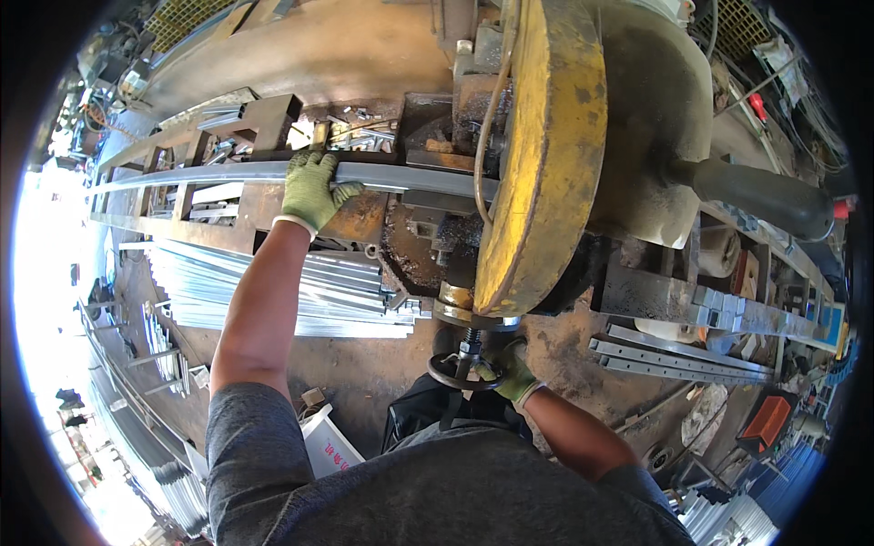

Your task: The person picks up several metal rods from a pile, places them on a cutting machine, and uses a handheld tool to cut them. The person then stacks the cut pieces and continues the process with additional rods.

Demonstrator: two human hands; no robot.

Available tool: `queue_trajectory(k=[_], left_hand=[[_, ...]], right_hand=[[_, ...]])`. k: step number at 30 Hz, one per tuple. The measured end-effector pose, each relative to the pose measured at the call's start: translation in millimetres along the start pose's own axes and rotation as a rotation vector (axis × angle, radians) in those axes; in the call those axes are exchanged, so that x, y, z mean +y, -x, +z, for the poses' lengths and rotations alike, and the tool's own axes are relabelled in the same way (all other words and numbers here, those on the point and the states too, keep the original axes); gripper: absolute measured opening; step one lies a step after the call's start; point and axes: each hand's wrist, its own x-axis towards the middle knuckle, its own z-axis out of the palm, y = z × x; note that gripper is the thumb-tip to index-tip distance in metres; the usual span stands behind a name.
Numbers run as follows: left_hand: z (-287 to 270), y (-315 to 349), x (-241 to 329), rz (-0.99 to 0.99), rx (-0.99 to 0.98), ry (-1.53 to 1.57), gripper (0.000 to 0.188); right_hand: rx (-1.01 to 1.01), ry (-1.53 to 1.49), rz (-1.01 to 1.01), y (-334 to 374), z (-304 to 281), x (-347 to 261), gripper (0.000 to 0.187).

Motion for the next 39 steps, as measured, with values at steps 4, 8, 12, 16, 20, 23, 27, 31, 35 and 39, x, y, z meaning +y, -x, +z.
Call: queue_trajectory(k=[4,8,12,16,20,23,27,31,35,39], left_hand=[[8,1,-8,0.016,-0.027,0.069,0.097],[18,0,-23,-0.010,-0.005,-0.036,0.102],[32,3,-47,0.075,0.093,-0.080,0.104],[40,-5,-58,0.015,0.018,-0.180,0.094],[34,17,-28,0.005,0.221,0.212,0.084],[31,105,38,-0.209,0.411,0.428,0.064],[76,248,179,-0.722,0.150,1.281,0.046],[126,309,294,-0.908,-0.197,1.760,0.054],[158,293,314,-1.157,-0.140,2.542,0.069],[168,293,306,-0.794,-0.147,2.487,0.084]], right_hand=[[-0.022,0.122,0.011,-5,0,9,0.040],[0.048,0.100,-0.064,-11,2,28,0.033],[0.081,0.117,-0.151,-11,5,35,0.038],[0.107,-0.047,-0.080,-5,-5,29,0.050],[0.164,-0.056,-0.125,10,-27,12,0.055],[0.249,0.075,-0.259,21,-39,-5,0.051],[0.194,0.137,-0.230,19,-35,-14,0.044],[0.144,0.039,-0.170,4,-27,-6,0.040],[0.171,0.030,-0.218,0,-35,-9,0.048],[0.232,0.152,-0.282,24,-48,-41,0.061]])
